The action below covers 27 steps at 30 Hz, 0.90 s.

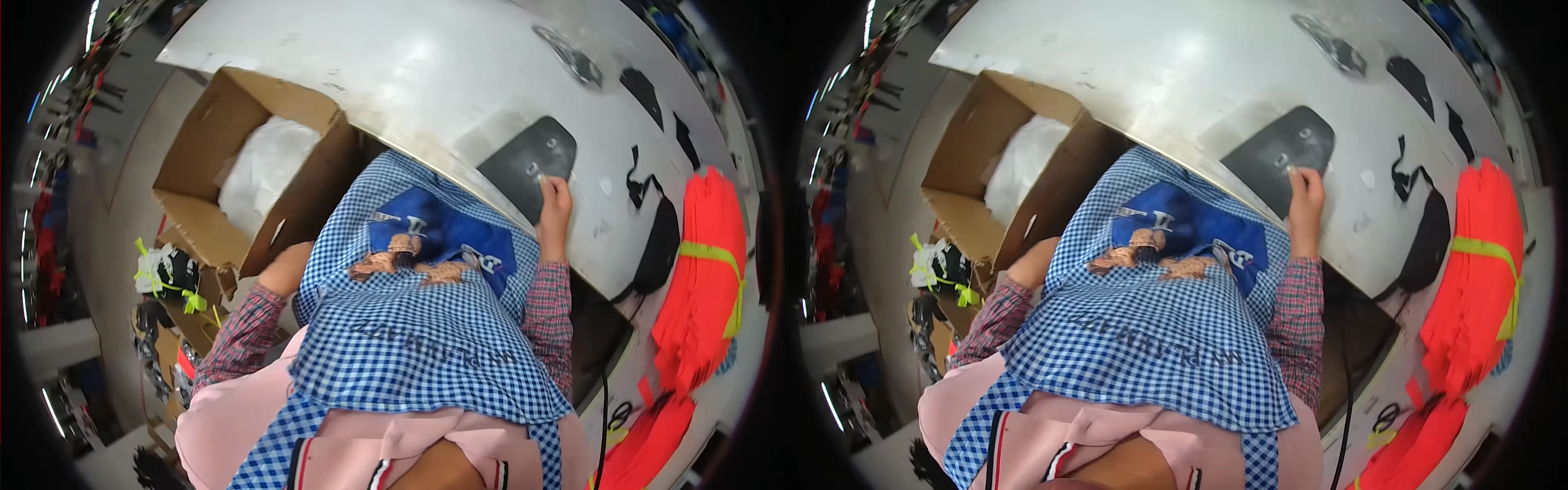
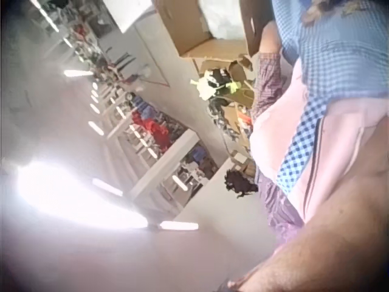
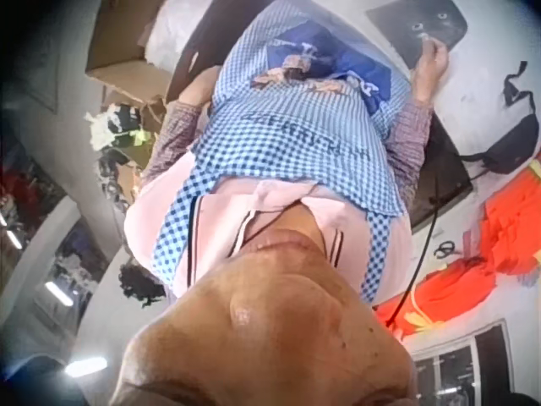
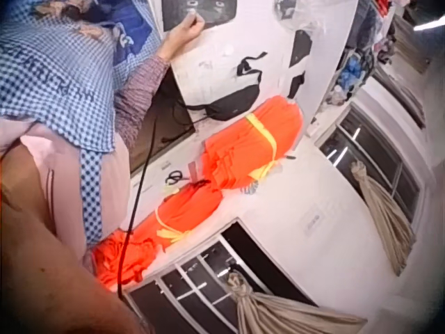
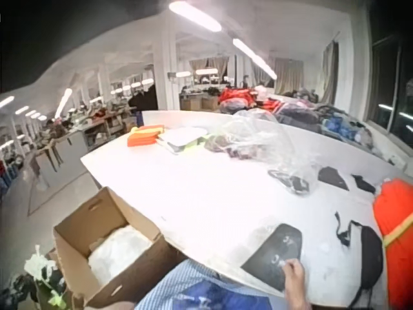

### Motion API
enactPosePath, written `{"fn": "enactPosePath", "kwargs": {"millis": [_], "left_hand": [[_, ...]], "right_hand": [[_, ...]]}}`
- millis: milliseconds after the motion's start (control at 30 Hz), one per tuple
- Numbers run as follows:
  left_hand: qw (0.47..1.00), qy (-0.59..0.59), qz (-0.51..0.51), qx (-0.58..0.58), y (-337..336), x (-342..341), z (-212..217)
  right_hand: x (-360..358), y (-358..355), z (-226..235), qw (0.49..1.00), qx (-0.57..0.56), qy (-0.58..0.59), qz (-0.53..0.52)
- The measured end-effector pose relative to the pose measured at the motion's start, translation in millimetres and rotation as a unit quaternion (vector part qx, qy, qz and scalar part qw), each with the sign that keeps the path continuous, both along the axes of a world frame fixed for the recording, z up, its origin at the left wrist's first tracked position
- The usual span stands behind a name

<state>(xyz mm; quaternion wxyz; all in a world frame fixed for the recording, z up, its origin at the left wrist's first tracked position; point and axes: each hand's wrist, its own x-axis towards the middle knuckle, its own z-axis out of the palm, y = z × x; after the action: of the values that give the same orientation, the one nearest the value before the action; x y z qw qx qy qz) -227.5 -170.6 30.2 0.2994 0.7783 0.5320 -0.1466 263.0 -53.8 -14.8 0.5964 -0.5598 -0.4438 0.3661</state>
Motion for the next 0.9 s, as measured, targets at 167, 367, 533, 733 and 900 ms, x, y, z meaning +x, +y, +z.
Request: {"fn": "enactPosePath", "kwargs": {"millis": [167,367,533,733,900], "left_hand": [[0.975,-0.011,0.001,0.224,46,44,59],[0.879,-0.386,0.122,0.251,148,166,32],[0.900,-0.356,0.119,0.221,200,212,-2],[0.904,-0.374,0.157,0.138,216,224,-17],[0.870,-0.416,0.265,-0.015,219,225,-5]], "right_hand": [[-9,1,6,0.998,-0.036,-0.043,-0.009],[-10,0,11,0.999,-0.045,0.022,-0.008],[-7,0,14,0.989,-0.055,0.134,-0.031],[-6,2,10,0.991,-0.036,0.132,0.004],[-9,5,9,0.998,-0.059,-0.018,-0.006]]}}
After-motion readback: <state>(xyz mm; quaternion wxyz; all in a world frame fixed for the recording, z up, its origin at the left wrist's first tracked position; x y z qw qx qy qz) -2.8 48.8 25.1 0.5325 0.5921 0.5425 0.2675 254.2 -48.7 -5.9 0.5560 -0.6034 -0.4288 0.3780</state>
